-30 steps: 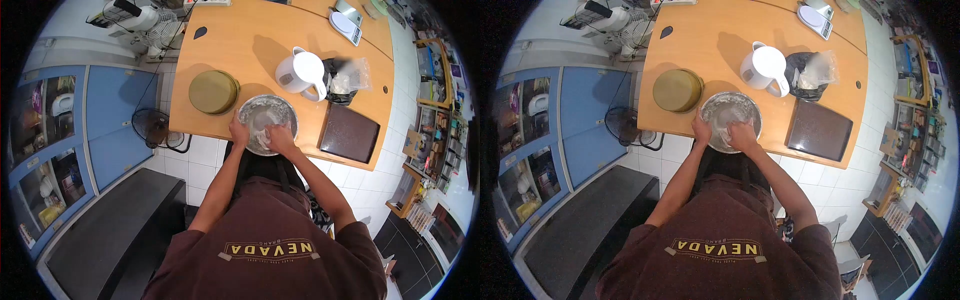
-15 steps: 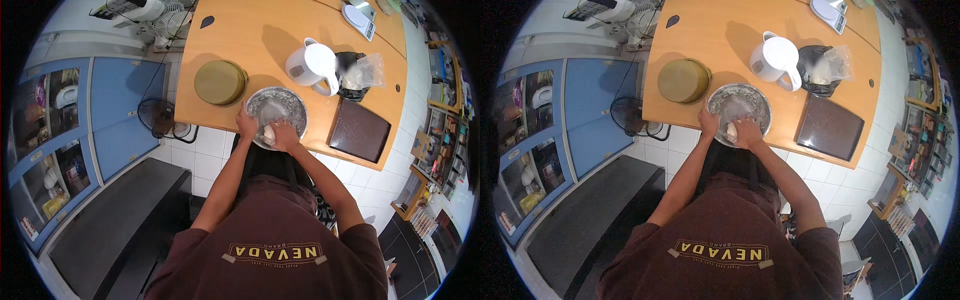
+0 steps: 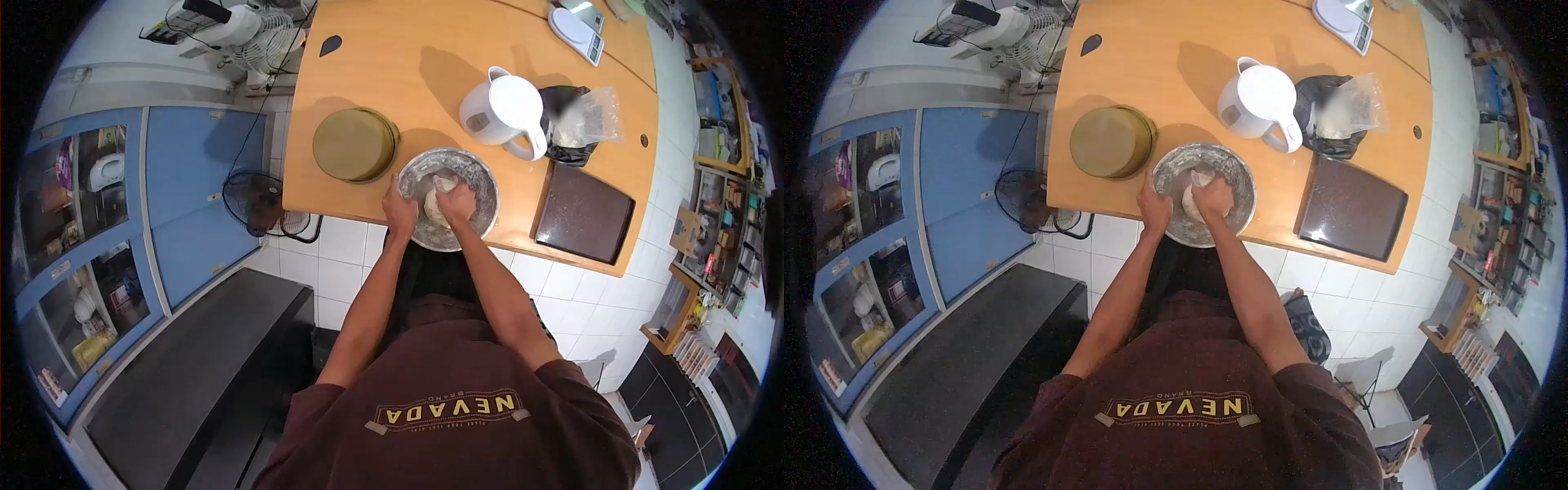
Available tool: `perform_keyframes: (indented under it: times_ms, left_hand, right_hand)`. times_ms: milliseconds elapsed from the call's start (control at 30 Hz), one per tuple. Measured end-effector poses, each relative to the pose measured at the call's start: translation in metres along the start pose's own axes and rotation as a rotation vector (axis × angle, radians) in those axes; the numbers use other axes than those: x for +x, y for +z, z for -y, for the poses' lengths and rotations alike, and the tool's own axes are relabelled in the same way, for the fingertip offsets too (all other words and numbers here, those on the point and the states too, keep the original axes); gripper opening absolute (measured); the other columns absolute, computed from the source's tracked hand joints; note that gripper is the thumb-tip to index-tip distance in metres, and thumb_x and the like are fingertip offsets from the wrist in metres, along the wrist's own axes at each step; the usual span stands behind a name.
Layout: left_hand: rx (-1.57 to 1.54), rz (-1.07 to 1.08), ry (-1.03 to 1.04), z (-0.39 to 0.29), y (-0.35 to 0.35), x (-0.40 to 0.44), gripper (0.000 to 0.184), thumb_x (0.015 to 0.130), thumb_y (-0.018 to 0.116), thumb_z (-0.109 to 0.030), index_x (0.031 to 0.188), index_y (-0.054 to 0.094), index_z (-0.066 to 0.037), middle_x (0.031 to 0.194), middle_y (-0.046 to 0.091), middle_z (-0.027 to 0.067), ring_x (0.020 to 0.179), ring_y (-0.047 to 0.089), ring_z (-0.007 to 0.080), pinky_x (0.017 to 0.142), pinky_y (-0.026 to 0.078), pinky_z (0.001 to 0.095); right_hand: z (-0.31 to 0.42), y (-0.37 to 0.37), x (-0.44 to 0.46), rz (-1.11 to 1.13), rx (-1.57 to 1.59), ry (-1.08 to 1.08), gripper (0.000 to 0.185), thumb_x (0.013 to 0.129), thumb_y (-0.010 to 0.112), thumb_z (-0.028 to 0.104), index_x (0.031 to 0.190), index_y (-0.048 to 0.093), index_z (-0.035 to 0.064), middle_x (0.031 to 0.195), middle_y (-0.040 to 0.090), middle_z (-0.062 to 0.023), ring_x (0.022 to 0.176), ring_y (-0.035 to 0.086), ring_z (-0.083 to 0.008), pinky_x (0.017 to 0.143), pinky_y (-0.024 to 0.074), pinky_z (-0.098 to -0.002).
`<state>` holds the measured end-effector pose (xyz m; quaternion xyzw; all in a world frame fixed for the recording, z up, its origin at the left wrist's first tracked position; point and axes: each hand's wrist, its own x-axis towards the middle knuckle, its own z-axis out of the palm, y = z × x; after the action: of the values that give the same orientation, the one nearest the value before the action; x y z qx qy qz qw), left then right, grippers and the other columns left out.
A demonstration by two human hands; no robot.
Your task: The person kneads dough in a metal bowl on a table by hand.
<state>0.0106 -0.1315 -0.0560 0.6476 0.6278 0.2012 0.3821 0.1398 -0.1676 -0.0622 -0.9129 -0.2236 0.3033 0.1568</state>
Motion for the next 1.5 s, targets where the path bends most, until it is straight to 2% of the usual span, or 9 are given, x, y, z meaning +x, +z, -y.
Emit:
perform_keyframes:
  times_ms: [133, 233, 467, 667, 767, 967, 1067, 1267, 1500]
  left_hand:
    - [-0.112, 0.002, 0.053, 0.001, -0.002, 0.005, 0.064, 0.073, 0.059, 0.009, 0.136, 0.047, 0.009, 0.112, 0.064, 0.0317, 0.107, 0.063, 0.0442, 0.094, 0.049, 0.045]
    - [-0.11, -0.051, 0.035, -0.004, 0.0, 0.013, 0.062, 0.075, 0.059, 0.007, 0.136, 0.048, 0.006, 0.108, 0.066, 0.0297, 0.103, 0.064, 0.0445, 0.091, 0.05, 0.0456]
    - [-0.017, -0.006, -0.023, -0.006, 0.002, 0.03, 0.065, 0.073, 0.061, 0.005, 0.137, 0.046, 0.007, 0.108, 0.065, 0.031, 0.105, 0.063, 0.0448, 0.09, 0.049, 0.0471]
    - [-0.043, -0.07, 0.046, 0.015, 0.009, 0.019, 0.064, 0.072, 0.058, 0.008, 0.135, 0.047, 0.008, 0.107, 0.065, 0.0315, 0.102, 0.064, 0.0439, 0.09, 0.05, 0.0461]
    - [-0.066, -0.076, 0.089, 0.022, 0.013, 0.012, 0.064, 0.071, 0.057, 0.009, 0.134, 0.046, 0.008, 0.108, 0.065, 0.0314, 0.103, 0.064, 0.0441, 0.09, 0.05, 0.0459]
    - [-0.082, -0.059, 0.07, 0.006, 0.007, 0.016, 0.067, 0.07, 0.061, 0.009, 0.135, 0.045, 0.011, 0.112, 0.063, 0.0339, 0.106, 0.063, 0.0456, 0.092, 0.05, 0.0457]
    - [-0.073, -0.065, 0.055, -0.003, 0.001, 0.009, 0.068, 0.07, 0.062, 0.008, 0.135, 0.045, 0.011, 0.112, 0.062, 0.0342, 0.106, 0.062, 0.0461, 0.092, 0.05, 0.046]
    - [-0.038, -0.08, 0.075, 0.01, 0.008, 0.005, 0.07, 0.069, 0.063, 0.008, 0.136, 0.044, 0.012, 0.113, 0.061, 0.0354, 0.107, 0.061, 0.0477, 0.094, 0.048, 0.0473]
    - [-0.071, -0.064, 0.08, 0.015, 0.01, 0.007, 0.076, 0.066, 0.066, 0.01, 0.138, 0.042, 0.011, 0.115, 0.061, 0.0336, 0.107, 0.06, 0.0476, 0.094, 0.048, 0.0475]
  right_hand:
    - [-0.03, 0.015, 0.012, -0.011, 0.346, -0.178, 0.049, 0.078, 0.077, 0.045, 0.107, 0.069, 0.0052, 0.098, 0.07, -0.0219, 0.093, 0.067, -0.0429, 0.084, 0.0519, -0.0491]
    - [-0.021, -0.012, -0.007, -0.139, 0.258, -0.421, 0.044, 0.077, 0.078, 0.033, 0.107, 0.067, 0.0034, 0.107, 0.066, -0.0223, 0.103, 0.061, -0.0439, 0.09, 0.0466, -0.0511]
    - [-0.009, -0.072, -0.049, 0.165, -0.103, -0.916, 0.057, 0.082, 0.073, 0.026, 0.131, 0.054, 0.0047, 0.135, 0.05, -0.0216, 0.129, 0.045, -0.0434, 0.112, 0.0338, -0.0487]
    - [-0.028, -0.062, -0.026, 0.382, -0.195, -0.834, 0.065, 0.077, 0.076, 0.028, 0.134, 0.053, 0.0059, 0.138, 0.049, -0.0255, 0.129, 0.047, -0.042, 0.106, 0.0428, -0.0473]
    - [0.01, -0.081, -0.025, 0.436, -0.121, -0.403, 0.065, 0.08, 0.073, 0.037, 0.134, 0.054, 0.006, 0.141, 0.046, -0.0253, 0.128, 0.048, -0.0428, 0.102, 0.0442, -0.053]
    - [0.012, -0.044, -0.019, 0.034, -0.508, -0.561, 0.069, 0.089, 0.054, 0.059, 0.137, 0.053, 0.0088, 0.146, 0.042, -0.022, 0.13, 0.044, -0.0459, 0.102, 0.0337, -0.0696]
    - [-0.005, -0.028, -0.014, -0.102, -0.556, -0.747, 0.071, 0.09, 0.049, 0.062, 0.138, 0.053, 0.0104, 0.145, 0.043, -0.0242, 0.129, 0.045, -0.045, 0.106, 0.0294, -0.0693]
    - [-0.023, -0.02, 0.003, 0.176, -0.585, -0.857, 0.07, 0.087, 0.056, 0.059, 0.138, 0.053, 0.0109, 0.138, 0.05, -0.0237, 0.127, 0.048, -0.0405, 0.106, 0.0327, -0.0658]
    - [0.006, -0.007, 0.029, 0.134, -0.46, -0.664, 0.059, 0.077, 0.07, 0.047, 0.121, 0.058, 0.0102, 0.121, 0.062, -0.0171, 0.114, 0.06, -0.0359, 0.1, 0.0414, -0.0563]
